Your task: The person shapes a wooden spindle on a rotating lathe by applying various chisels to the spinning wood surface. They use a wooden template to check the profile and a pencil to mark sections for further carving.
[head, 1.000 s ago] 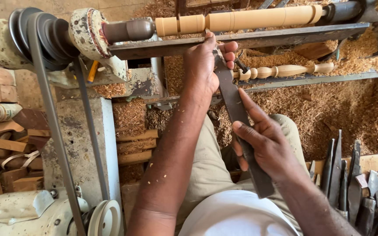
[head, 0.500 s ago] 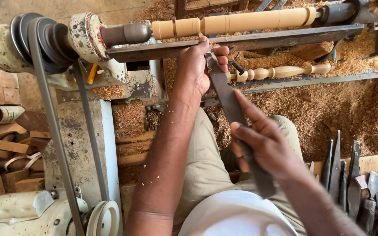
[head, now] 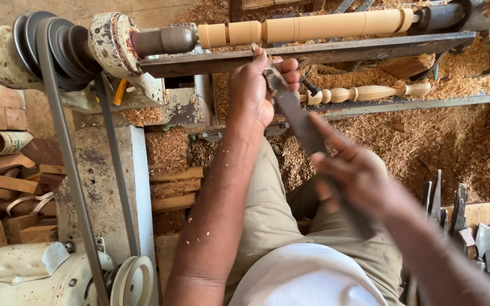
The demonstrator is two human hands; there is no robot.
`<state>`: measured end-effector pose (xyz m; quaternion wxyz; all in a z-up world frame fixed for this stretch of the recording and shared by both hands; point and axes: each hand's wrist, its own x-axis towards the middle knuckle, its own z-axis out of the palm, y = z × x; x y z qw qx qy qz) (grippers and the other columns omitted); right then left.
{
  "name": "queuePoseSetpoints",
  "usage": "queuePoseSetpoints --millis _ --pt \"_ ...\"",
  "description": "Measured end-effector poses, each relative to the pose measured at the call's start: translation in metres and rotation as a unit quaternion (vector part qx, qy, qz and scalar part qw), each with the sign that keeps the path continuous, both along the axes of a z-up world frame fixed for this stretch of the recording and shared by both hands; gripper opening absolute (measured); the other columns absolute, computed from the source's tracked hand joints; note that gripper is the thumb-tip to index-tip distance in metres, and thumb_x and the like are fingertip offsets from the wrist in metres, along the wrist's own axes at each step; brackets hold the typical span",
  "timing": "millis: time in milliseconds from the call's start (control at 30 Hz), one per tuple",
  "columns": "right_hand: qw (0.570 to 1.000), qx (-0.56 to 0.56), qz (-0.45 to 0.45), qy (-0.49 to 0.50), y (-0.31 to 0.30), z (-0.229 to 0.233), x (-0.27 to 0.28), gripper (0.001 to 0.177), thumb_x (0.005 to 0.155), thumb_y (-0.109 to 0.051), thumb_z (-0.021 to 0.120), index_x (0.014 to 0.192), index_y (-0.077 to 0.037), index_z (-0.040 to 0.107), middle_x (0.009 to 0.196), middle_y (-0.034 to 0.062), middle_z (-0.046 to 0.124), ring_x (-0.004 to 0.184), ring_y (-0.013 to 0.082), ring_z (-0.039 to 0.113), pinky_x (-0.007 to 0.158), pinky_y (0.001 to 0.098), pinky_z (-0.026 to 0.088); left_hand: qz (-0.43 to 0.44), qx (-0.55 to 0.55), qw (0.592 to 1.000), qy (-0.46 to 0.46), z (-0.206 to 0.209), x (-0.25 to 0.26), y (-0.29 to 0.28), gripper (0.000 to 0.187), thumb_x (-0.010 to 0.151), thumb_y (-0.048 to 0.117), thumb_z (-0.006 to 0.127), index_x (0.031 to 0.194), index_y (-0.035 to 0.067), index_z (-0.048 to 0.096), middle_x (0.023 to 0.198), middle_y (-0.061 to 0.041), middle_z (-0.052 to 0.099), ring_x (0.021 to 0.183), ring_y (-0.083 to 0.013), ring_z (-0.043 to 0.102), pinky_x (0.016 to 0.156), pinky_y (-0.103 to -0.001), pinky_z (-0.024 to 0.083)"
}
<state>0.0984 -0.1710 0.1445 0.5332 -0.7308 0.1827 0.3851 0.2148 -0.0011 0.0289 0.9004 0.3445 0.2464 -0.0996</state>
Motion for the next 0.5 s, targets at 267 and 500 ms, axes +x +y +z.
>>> queuePoseSetpoints --millis 267,500 --pt "0.987 0.120 -0.083 -0.062 0.044 -0.012 -0.029 0.074 0.100 -0.020 0.055 0.166 -0.029 0.022 0.055 0.0009 0.057 0.039 0.0095 0.051 0.036 0.0250 0.045 -0.021 0.023 0.999 0.021 -0.013 0.011 0.010 0.032 0.103 0.026 0.053 0.105 -0.005 0.061 0.074 -0.020 0.071 0.046 -0.0191 0.059 0.039 -0.036 0.052" --pt "0.991 0.107 -0.048 -0.058 0.035 0.003 -0.016 0.074 0.099 -0.021 0.054 0.165 -0.028 0.024 0.053 0.0023 0.058 0.039 0.0107 0.051 0.038 0.0262 0.044 0.015 0.000 0.999 0.040 -0.009 0.013 0.003 0.026 0.103 0.027 0.053 0.112 0.003 0.056 0.073 -0.019 0.070 0.045 -0.0204 0.059 0.038 -0.037 0.051"
